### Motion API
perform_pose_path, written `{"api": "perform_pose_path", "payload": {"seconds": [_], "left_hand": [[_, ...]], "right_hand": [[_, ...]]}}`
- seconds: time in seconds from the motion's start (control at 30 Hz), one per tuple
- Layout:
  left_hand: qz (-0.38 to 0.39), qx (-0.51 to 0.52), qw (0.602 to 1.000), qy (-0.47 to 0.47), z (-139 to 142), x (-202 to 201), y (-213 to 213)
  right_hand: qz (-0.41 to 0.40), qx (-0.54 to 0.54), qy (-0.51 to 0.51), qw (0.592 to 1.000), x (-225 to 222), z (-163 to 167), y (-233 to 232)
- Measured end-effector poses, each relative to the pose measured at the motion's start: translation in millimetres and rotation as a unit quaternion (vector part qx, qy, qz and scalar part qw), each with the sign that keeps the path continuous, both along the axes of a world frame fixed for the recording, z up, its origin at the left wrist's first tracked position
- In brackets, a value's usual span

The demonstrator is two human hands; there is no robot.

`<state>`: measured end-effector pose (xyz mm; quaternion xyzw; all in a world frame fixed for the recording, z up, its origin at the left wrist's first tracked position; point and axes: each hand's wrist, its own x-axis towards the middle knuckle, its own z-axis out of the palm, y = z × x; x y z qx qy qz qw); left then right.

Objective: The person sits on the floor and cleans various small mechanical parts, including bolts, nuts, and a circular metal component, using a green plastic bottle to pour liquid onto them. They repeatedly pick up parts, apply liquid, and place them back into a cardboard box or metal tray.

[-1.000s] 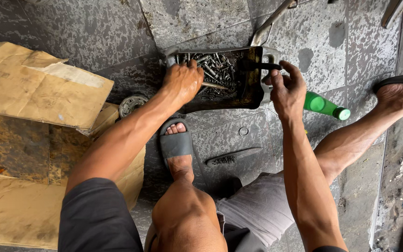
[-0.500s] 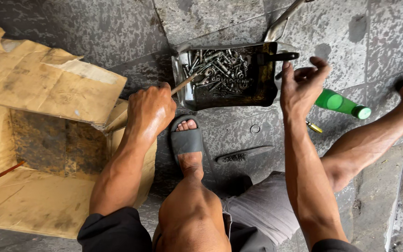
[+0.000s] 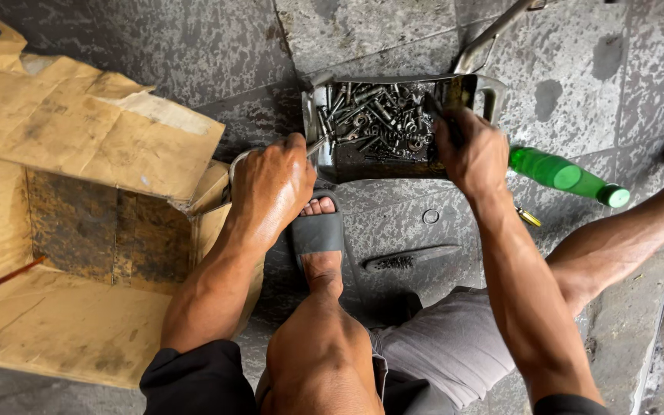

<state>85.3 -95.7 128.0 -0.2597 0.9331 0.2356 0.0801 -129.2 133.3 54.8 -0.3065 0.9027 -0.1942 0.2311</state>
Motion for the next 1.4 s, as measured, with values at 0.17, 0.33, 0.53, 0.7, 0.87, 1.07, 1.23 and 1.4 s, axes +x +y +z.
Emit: {"api": "perform_pose_path", "payload": {"seconds": [0.17,0.33,0.53,0.7,0.87,1.07,1.23,1.4], "left_hand": [[0.041,-0.002,0.998,0.043,1,-2,3],[0.080,0.022,0.992,0.091,6,-1,7],[0.110,0.038,0.985,0.128,14,10,8],[0.130,0.064,0.984,0.106,8,6,17],[0.123,0.087,0.981,0.124,-12,-1,19],[0.145,0.181,0.966,0.111,-36,-7,23],[0.136,0.172,0.959,0.178,-49,-17,32],[0.137,0.207,0.937,0.247,-69,-19,36]], "right_hand": [[0.159,-0.073,-0.116,0.978,71,-10,-30],[0.144,-0.073,-0.017,0.987,84,-42,-56],[0.028,-0.139,-0.029,0.990,84,-33,-61],[0.096,-0.126,-0.009,0.987,92,-44,-87],[0.048,-0.111,-0.013,0.993,64,-37,-75],[0.173,-0.057,-0.136,0.974,21,-11,-27],[0.246,0.031,-0.040,0.968,25,-21,-26],[0.213,-0.061,-0.040,0.974,6,-15,-13]]}}
